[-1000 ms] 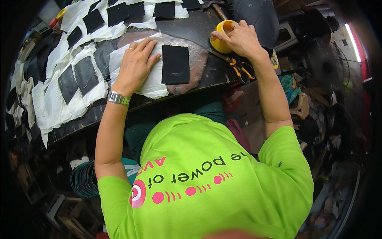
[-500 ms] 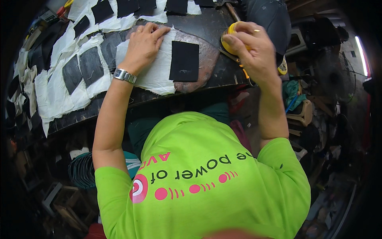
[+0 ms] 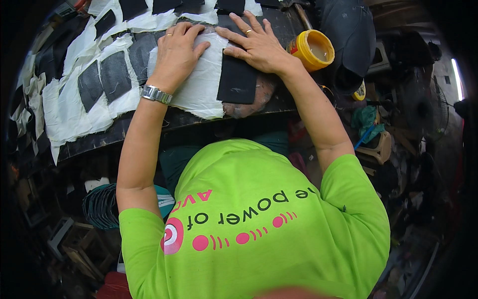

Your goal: The person repeatedly applies adhesive from a yellow tub onto small black fabric patches and presses them onto larger white fabric pieces on a workbench. The person handles the patches one at a time, smoothing each after placement.

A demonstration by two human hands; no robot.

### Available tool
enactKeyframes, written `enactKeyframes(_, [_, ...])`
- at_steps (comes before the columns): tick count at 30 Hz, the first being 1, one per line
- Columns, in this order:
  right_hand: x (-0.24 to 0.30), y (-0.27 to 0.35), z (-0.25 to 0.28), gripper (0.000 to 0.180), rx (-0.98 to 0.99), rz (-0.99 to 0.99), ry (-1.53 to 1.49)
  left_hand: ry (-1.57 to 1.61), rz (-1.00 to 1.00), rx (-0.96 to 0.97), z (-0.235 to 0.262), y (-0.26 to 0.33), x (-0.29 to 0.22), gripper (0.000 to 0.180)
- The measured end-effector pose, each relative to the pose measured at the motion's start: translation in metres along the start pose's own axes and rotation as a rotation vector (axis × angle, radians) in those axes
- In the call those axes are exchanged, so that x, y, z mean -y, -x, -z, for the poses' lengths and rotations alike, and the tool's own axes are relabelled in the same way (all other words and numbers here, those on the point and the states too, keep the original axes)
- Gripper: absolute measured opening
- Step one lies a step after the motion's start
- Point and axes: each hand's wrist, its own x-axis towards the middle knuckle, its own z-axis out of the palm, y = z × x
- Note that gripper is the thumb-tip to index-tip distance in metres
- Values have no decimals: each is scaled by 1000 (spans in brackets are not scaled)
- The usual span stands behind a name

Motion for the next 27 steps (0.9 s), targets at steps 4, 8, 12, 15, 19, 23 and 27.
enactKeyframes(4, [-8,-2,4,51,82,81,-154,91,75,127,10,-6,1,38])
enactKeyframes(8, [-13,-11,6,59,84,174,-262,159,224,289,20,-18,1,31])
enactKeyframes(12, [-7,-18,26,78,136,-116,-943,150,246,378,25,-24,1,24])
enactKeyframes(15, [-2,-16,51,88,-65,-141,-1262,404,100,152,26,-23,-1,19])
enactKeyframes(19, [19,0,66,117,-152,-170,-1530,543,159,-12,26,-30,-3,15])
enactKeyframes(23, [48,32,65,80,-122,89,-835,572,268,38,27,-42,-1,16])
enactKeyframes(27, [79,52,49,41,-71,120,-105,522,261,28,20,-39,-2,17])
